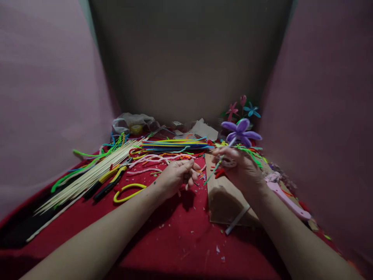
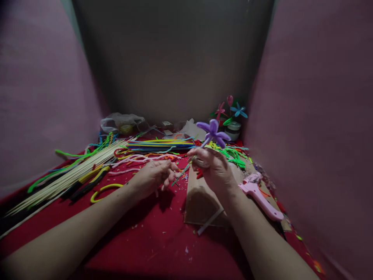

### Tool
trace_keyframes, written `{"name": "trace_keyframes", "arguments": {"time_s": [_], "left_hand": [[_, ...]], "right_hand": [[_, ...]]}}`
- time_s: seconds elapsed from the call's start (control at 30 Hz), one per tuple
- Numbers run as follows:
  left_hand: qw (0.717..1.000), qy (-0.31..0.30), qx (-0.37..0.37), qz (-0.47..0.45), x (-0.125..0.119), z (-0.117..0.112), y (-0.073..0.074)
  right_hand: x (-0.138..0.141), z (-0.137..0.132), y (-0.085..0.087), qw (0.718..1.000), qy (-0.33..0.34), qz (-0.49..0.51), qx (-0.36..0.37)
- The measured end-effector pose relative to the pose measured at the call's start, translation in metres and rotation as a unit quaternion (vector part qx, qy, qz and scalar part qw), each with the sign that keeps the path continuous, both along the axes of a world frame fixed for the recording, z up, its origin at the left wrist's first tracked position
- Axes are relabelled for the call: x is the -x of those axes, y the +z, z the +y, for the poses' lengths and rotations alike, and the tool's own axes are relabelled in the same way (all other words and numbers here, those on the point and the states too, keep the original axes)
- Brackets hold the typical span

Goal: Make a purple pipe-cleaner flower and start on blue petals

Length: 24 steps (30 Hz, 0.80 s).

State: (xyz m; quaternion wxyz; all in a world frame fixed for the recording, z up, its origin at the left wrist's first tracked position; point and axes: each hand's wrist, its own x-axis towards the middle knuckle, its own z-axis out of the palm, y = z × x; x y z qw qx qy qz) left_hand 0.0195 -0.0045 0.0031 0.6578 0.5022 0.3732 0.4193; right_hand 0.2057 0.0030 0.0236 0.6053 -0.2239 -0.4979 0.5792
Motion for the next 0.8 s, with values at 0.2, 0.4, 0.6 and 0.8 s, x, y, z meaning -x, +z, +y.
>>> {"name": "trace_keyframes", "arguments": {"time_s": [0.2,0.4,0.6,0.8], "left_hand": [[0.997,0.015,-0.005,0.073,0.004,0.005,-0.009],[0.991,0.019,-0.017,0.13,-0.005,-0.003,-0.004],[0.992,0.03,-0.011,0.122,-0.014,-0.008,0.0],[0.988,0.007,-0.032,0.148,-0.021,-0.012,-0.006]], "right_hand": [[-0.02,0.01,0.012,0.999,-0.03,0.035,-0.023],[-0.023,0.009,0.012,0.999,-0.046,0.019,-0.022],[-0.025,0.006,0.018,0.997,-0.07,-0.008,-0.036],[-0.022,0.008,0.012,0.994,-0.083,-0.046,-0.045]]}}
